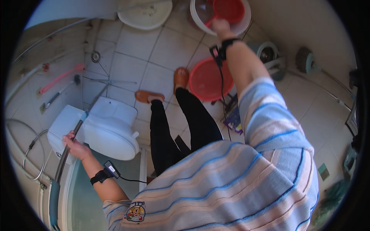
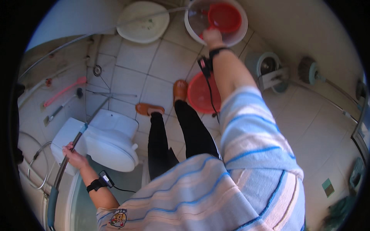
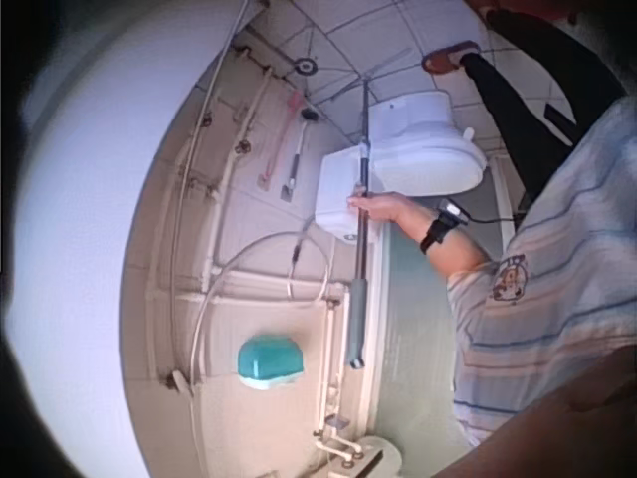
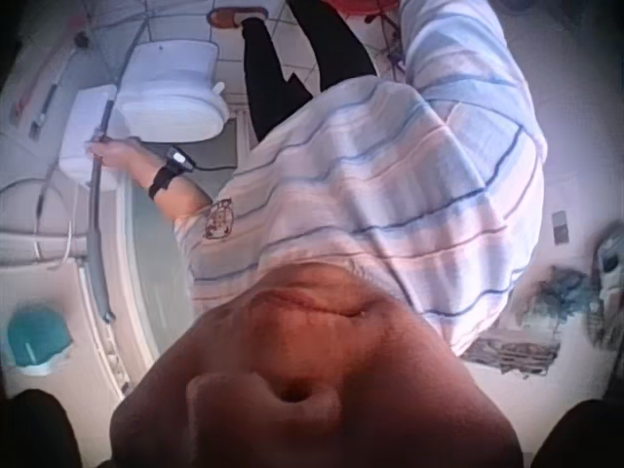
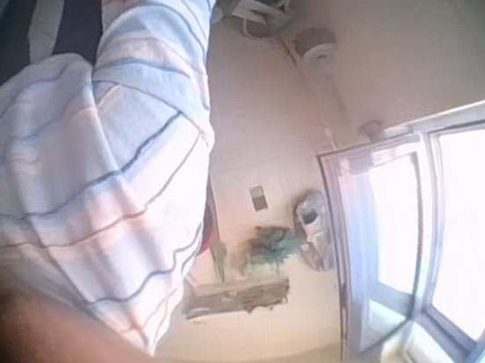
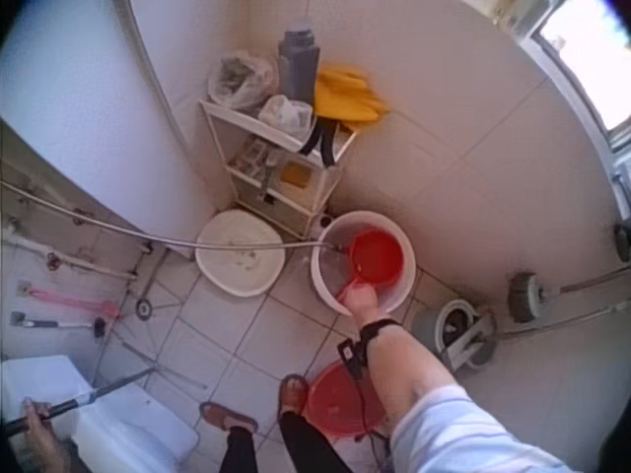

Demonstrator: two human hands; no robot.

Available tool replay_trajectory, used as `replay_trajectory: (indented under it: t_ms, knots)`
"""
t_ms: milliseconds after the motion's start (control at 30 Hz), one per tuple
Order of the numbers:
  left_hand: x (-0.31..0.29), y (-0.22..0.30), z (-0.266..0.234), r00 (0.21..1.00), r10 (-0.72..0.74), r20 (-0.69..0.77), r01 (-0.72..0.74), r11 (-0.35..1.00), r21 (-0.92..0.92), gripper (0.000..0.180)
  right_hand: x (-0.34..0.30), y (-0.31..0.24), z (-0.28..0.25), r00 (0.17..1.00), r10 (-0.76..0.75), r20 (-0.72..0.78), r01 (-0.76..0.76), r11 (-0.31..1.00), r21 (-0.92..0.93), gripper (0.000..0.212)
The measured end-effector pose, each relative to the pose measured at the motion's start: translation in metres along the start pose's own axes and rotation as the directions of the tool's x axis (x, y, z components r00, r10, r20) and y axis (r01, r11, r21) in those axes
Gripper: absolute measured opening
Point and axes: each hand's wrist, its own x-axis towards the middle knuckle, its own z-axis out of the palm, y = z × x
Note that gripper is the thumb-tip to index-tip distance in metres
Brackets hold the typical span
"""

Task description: The person mops the tiled floor in a living area and bathroom using a flat mop. They then rinse the mop head under a shower head and wring it out over a bucket.

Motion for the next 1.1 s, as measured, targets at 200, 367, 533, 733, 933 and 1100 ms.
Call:
replay_trajectory:
  t_ms: [200, 367, 533, 733, 933, 1100]
  knots:
    - [0.004, -0.006, -0.018, 1.000, 0.016, 0.008, -0.016, 0.999, -0.032, 0.028, 0.054, -0.019, 0.013, 0.857, 0.387, 0.339, -0.461, 0.285, 0.840, 0.025]
    - [0.000, -0.004, -0.017, 1.000, 0.007, -0.029, -0.007, 1.000, 0.005, 0.028, 0.058, -0.048, -0.014, 0.745, 0.255, 0.617, -0.420, -0.538, 0.730, 0.015]
    - [-0.004, -0.001, -0.012, 1.000, 0.008, -0.021, -0.008, 0.999, -0.032, 0.027, 0.074, -0.051, -0.028, 0.759, 0.206, 0.618, -0.417, -0.575, 0.704, 0.019]
    - [-0.005, 0.004, -0.003, 1.000, 0.005, -0.012, -0.005, 0.999, -0.039, 0.027, 0.086, -0.060, -0.051, 0.752, 0.118, 0.648, -0.308, -0.806, 0.505, 0.026]
    - [-0.005, 0.006, -0.002, 0.999, 0.034, 0.008, -0.034, 0.999, 0.012, 0.027, 0.060, -0.072, -0.081, 0.786, 0.220, 0.578, -0.196, -0.798, 0.570, 0.022]
    - [-0.006, 0.001, -0.004, 0.999, 0.033, -0.028, -0.032, 0.999, 0.030, 0.025, 0.008, -0.058, -0.086, 0.714, 0.487, 0.502, -0.109, -0.632, 0.767, 0.007]
